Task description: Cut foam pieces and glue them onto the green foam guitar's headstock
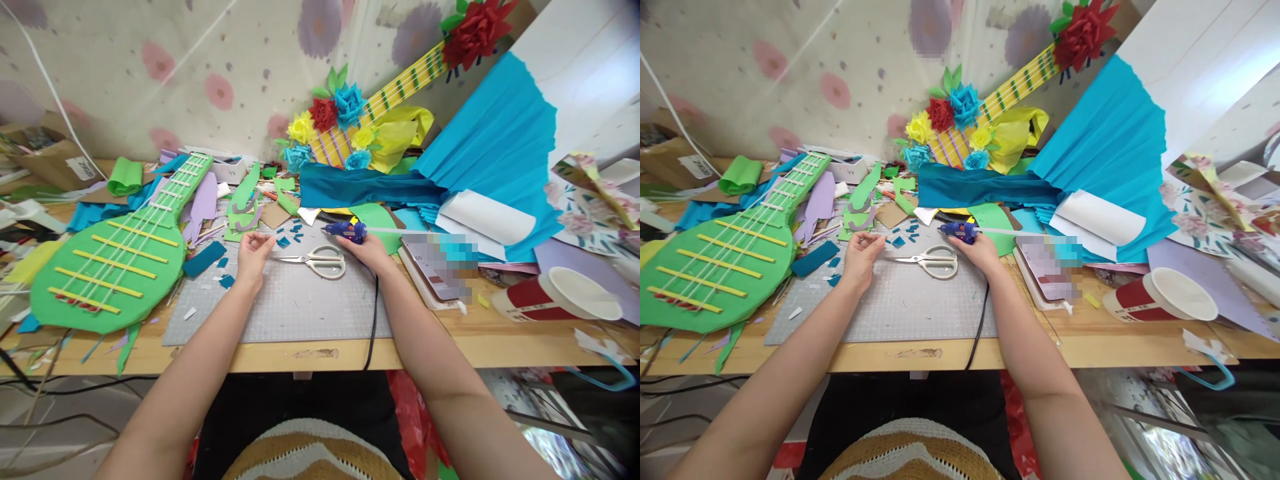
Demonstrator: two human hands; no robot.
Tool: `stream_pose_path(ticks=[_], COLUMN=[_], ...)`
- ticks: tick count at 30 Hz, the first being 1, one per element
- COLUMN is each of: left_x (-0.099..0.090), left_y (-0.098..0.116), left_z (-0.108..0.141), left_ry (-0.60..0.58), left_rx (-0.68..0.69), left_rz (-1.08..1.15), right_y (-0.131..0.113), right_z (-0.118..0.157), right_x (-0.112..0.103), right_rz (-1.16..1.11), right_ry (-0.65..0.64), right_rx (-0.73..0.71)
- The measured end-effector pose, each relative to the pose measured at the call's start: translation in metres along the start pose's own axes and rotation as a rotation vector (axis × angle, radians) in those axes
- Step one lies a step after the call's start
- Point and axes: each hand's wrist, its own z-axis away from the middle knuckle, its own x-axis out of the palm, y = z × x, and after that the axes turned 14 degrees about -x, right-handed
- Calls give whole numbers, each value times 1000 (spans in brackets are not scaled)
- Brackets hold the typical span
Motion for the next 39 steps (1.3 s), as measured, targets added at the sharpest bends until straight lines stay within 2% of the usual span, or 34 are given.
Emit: stream_pose_path(ticks=[2, 5, 8, 10, 13, 16, 19, 21, 24, 26, 29, 35, 36, 39], left_x=[-1, -1, -1, -2, -2, -1, -1, 0, 0, -1, -1, -1, -1, -1], left_y=[0, 0, 0, 0, -1, -1, 0, 1, 2, 2, 1, 4, 5, 3], left_z=[-1, -1, 0, 0, 1, 1, 3, 5, 7, 8, 9, 10, 9, 6], left_ry=[13, 38, 51, 57, 49, 28, 9, -5, -20, -20, -16, -159, -130, 72], left_rx=[-4, -28, -38, -46, -68, -79, -65, -57, -59, -66, -87, -79, -78, -73], left_rz=[-3, -9, -16, -29, -50, -69, -91, -100, -104, -110, -129, -68, -32, 35], right_y=[-2, -4, -7, -13, -30, -53, -73, -82, -93, -97, -98, -91, -89, -85], right_z=[3, 8, 16, 23, 31, 27, 13, 3, -5, -5, -3, -3, -3, -1], right_x=[-5, -17, -31, -41, -46, -30, 3, 25, 46, 51, 51, 49, 49, 49], right_rz=[33, 186, 393, 449, 378, 147, -325, -606, -838, -911, -931, -840, -817, -748], right_ry=[-21, 28, 44, -47, -225, -255, -266, -339, -465, -500, -481, -415, -402, -371], right_rx=[-58, -168, -173, -138, -139, -269, -346, -222, -24, 17, 11, -27, -45, -117])
